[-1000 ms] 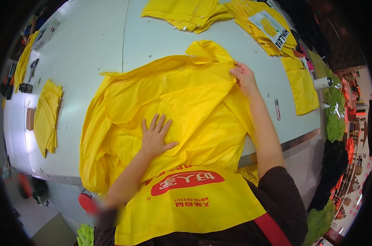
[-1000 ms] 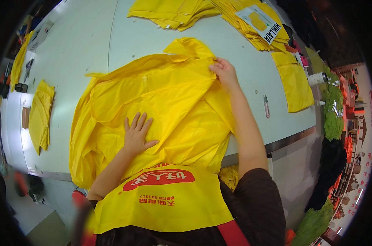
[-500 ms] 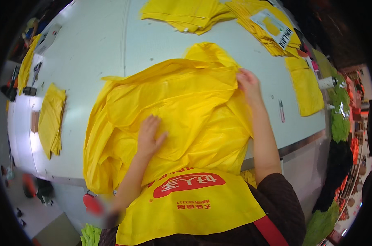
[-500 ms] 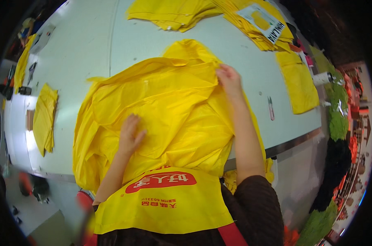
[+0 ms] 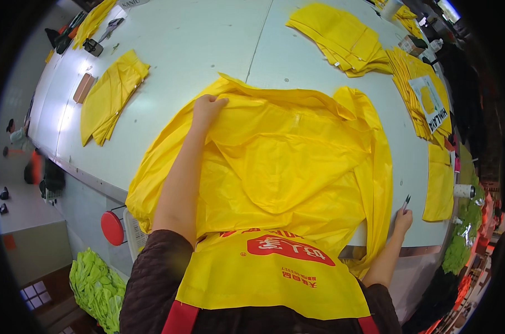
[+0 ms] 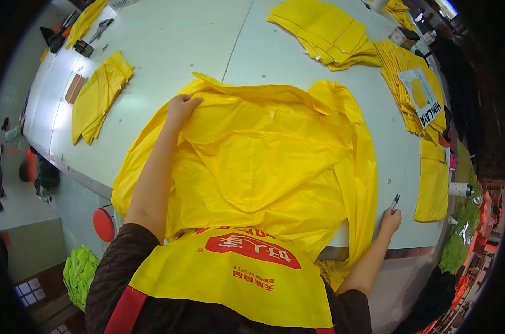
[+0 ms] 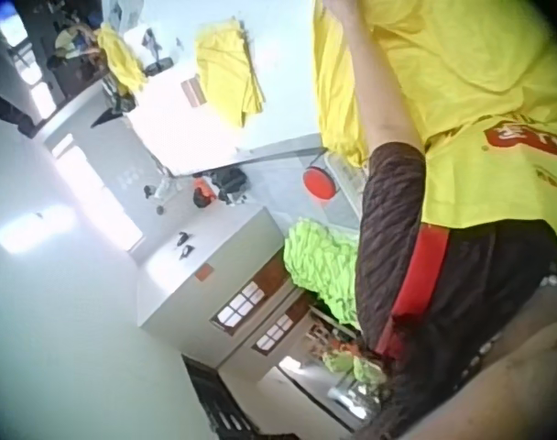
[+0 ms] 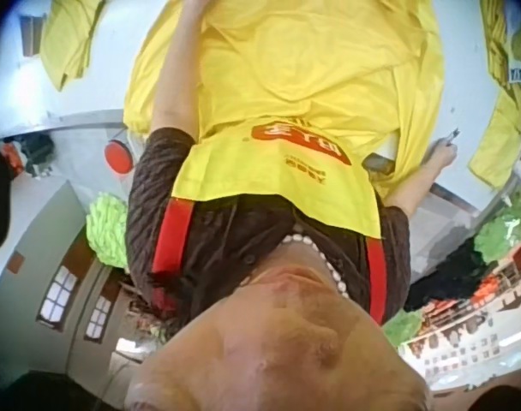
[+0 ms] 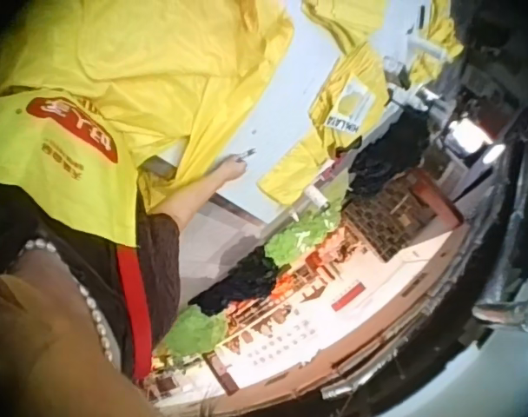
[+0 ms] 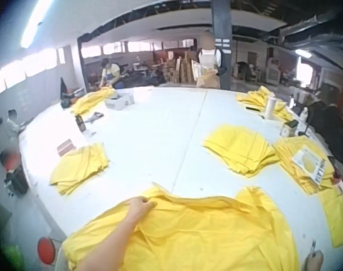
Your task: The person folds a yellow raincoat on a table, aligns the sleeves and body, and places the folded item into a white basket. The person repeats the process with another yellow raincoat.
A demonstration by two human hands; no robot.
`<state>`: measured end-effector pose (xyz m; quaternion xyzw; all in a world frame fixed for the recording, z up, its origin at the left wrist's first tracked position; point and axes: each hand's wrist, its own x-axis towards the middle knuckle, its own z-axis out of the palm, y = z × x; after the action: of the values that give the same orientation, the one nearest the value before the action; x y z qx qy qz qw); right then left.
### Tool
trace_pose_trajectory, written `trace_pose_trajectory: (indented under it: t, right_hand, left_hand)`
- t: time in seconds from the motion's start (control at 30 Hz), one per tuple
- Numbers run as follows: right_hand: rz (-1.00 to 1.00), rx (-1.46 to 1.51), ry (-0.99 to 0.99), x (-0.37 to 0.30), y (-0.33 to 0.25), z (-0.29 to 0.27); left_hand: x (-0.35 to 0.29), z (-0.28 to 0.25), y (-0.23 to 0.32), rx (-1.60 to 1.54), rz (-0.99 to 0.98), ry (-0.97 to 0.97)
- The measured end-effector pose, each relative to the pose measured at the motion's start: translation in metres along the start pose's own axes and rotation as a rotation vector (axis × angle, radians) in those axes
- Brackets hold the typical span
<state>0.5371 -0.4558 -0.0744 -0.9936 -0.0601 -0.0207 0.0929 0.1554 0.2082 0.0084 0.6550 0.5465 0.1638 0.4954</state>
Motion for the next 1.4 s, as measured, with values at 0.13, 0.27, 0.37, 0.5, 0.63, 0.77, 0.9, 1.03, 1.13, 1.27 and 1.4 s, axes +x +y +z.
trace_pose_trajectory:
  t: [0.13,0.27,0.37,0.5,0.63,0.77,0.9,1.03,1.13,1.27,1.4]
  right_hand:
    - [0.457,1.518,-0.436,0.002,-0.017,-0.023]
    - [0.336,1.927,-0.322,-0.031,-0.097,-0.057]
    - [0.297,1.759,-0.517,-0.019,-0.084,-0.034]
    - [0.280,1.812,-0.387,-0.014,-0.105,-0.025]
    - [0.022,2.047,-0.611,-0.024,-0.150,-0.061]
    - [0.354,1.546,-0.396,0.037,-0.064,-0.020]
    - [-0.051,0.047,0.087,0.043,-0.035,0.017]
    - [-0.157,0.095,0.266,-0.001,-0.098,-0.007]
    - [-0.026,0.695,-0.041,-0.045,-0.174,-0.037]
    - [0.417,1.315,-0.820,-0.114,-0.291,-0.037]
    - [0.327,1.507,-0.651,-0.117,-0.338,-0.019]
  left_hand:
    - [-0.029,0.027,-0.003,-0.662,0.188,-0.127]
    - [-0.056,0.039,0.001,-0.998,0.222,-0.123]
    - [-0.049,0.038,-0.014,-1.056,0.176,-0.217]
    - [-0.055,0.040,-0.015,-1.114,0.132,-0.217]
    - [-0.068,0.038,-0.006,-1.151,0.100,-0.237]
    - [-0.055,0.037,-0.021,-0.978,0.182,-0.123]
    - [-0.045,0.005,-0.026,-0.739,0.053,0.054]
    - [-0.085,-0.026,-0.019,-0.420,-0.092,-0.305]
    - [-0.105,-0.017,-0.051,-0.478,0.109,-0.411]
    - [-0.109,0.009,-0.058,-0.496,-0.011,-0.185]
    - [-0.104,0.035,-0.062,-0.757,-0.200,0.076]
